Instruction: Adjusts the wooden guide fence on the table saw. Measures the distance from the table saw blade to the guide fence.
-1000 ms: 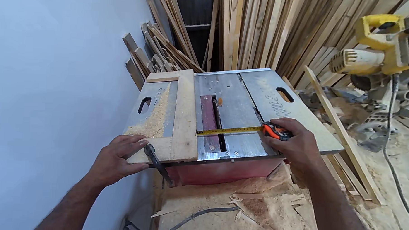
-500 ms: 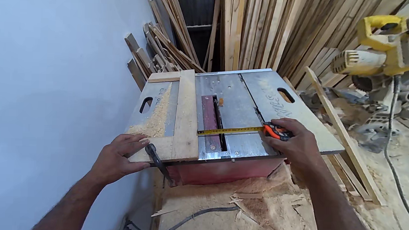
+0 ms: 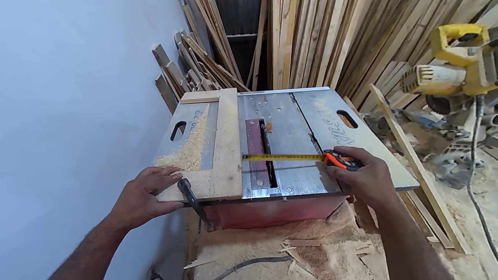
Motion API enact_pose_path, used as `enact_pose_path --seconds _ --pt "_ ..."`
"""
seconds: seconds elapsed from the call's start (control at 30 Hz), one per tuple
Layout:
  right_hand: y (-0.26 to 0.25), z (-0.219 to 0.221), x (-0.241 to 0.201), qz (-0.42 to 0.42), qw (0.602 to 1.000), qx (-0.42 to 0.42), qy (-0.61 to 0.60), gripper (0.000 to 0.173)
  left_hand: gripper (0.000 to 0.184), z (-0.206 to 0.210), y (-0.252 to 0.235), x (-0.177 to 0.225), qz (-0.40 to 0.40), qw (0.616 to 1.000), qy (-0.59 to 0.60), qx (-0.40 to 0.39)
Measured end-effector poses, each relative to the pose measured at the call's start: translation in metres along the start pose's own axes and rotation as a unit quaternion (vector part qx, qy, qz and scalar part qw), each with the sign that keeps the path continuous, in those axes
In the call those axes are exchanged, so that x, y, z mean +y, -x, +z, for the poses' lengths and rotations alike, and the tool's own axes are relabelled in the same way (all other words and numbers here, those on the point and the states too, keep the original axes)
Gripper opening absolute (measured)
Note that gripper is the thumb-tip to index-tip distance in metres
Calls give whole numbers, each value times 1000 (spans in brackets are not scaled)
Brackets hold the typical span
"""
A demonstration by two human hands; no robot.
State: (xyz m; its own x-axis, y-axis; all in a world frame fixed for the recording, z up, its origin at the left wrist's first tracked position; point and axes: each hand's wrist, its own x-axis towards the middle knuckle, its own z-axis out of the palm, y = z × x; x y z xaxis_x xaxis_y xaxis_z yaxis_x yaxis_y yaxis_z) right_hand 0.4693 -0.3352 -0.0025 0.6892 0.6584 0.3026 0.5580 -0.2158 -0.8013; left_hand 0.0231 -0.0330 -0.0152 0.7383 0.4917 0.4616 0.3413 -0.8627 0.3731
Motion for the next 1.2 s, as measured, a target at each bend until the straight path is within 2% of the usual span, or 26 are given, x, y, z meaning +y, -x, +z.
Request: enact_pose_path --seconds 0.17,0.3,0.4,0.53,0.63,0.77,1.0,1.2 --pt "-57 -3 -20 16 999 44 -2 50 67 1 0 -2 -4 1000 3 4" --pt "-125 21 -24 34 999 25 14 51 68 1 1 -4 -8 1000 11 6" --pt "-152 42 -19 44 999 10 21 51 68 2 2 -5 -6 1000 6 6" --pt "-150 48 -10 54 998 22 35 48 66 3 2 -8 9 1000 4 13" --pt "-144 26 -6 56 997 50 21 49 65 4 3 -9 17 1000 17 15" --pt "-149 -7 23 85 991 96 -26 49 66 4 3 -9 19 1000 15 18" --pt "-147 -17 29 99 994 23 28 37 66 3 3 -8 7 1000 24 14" --pt "-145 -21 29 99 995 -8 15 37 65 4 4 -6 5 999 30 19"
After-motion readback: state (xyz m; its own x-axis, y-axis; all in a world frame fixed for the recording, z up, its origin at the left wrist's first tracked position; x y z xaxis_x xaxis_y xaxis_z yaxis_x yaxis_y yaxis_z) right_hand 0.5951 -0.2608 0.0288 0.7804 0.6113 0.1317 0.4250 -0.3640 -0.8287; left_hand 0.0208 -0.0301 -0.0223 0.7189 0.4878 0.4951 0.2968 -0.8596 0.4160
